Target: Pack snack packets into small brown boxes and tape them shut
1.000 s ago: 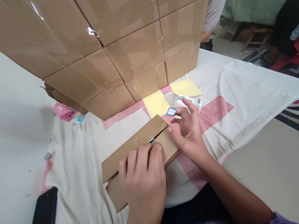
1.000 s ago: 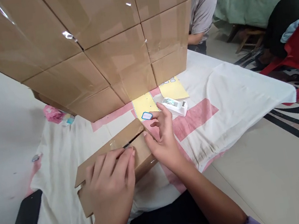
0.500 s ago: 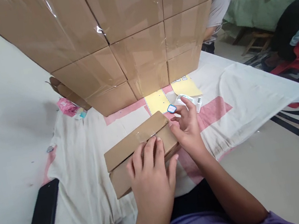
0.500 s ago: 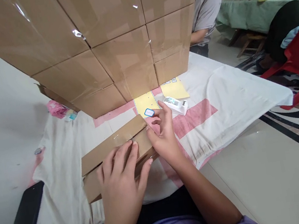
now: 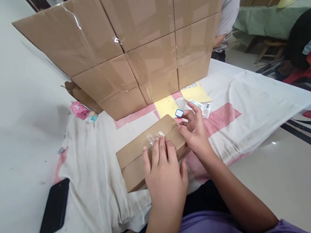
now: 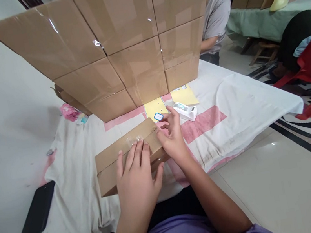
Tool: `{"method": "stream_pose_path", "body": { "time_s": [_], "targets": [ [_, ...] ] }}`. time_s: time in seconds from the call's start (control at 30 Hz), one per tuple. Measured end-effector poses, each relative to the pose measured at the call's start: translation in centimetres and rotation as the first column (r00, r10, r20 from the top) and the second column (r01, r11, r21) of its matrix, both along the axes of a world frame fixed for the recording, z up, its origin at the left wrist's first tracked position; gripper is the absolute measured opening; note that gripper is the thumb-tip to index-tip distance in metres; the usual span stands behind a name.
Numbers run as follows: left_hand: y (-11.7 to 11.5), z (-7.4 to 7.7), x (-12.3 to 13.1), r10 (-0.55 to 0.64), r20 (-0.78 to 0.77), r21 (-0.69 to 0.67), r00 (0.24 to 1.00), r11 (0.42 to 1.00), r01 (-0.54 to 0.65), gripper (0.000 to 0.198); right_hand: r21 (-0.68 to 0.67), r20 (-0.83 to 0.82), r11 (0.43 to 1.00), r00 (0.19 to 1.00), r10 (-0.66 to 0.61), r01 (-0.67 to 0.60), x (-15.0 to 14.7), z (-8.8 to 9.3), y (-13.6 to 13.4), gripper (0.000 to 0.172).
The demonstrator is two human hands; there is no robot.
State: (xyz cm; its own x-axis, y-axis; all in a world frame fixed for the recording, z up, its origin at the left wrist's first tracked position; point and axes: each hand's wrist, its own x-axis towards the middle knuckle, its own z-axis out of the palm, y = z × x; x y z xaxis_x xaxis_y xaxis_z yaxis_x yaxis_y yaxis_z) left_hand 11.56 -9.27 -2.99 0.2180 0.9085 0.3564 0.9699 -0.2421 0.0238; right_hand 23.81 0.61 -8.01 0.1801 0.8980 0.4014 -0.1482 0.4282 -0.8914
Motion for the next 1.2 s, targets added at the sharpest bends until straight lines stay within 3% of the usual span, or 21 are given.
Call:
{"method": "stream_pose_path", "body": {
  "time_s": [0.63, 0.9, 1.07, 1.2],
  "targets": [
    [-0.4, 0.2, 1.9, 0.101, 0.028, -0.060, 0.994, 0.993, -0.099, 0.067, -0.021, -0.003, 1.000, 1.000, -0.005, 0.005, -0.1, 0.2, 0.1, 0.071],
    [-0.2, 0.2, 2.2, 0.085, 0.038, -0.040, 0.996, 0.996, -0.083, 0.063, -0.026, -0.004, 1.000, 1.000, -0.013, 0.013, -0.2, 0.5, -0.1, 0.069],
    [0.3, 0.2, 0.3, 0.035, -0.046, -0.033, 0.998, 0.999, -0.037, 0.049, -0.031, -0.056, 0.999, 0.998, -0.009, 0.007, -0.2, 0.3, 0.1, 0.070],
    [1.2, 0.9, -2.7, -0.068, -0.107, -0.045, 0.992, 0.997, 0.063, 0.048, -0.112, -0.195, 0.987, 0.977, 0.090, -0.113, -0.8, -0.1, -0.8, 0.059]
  ]
}}
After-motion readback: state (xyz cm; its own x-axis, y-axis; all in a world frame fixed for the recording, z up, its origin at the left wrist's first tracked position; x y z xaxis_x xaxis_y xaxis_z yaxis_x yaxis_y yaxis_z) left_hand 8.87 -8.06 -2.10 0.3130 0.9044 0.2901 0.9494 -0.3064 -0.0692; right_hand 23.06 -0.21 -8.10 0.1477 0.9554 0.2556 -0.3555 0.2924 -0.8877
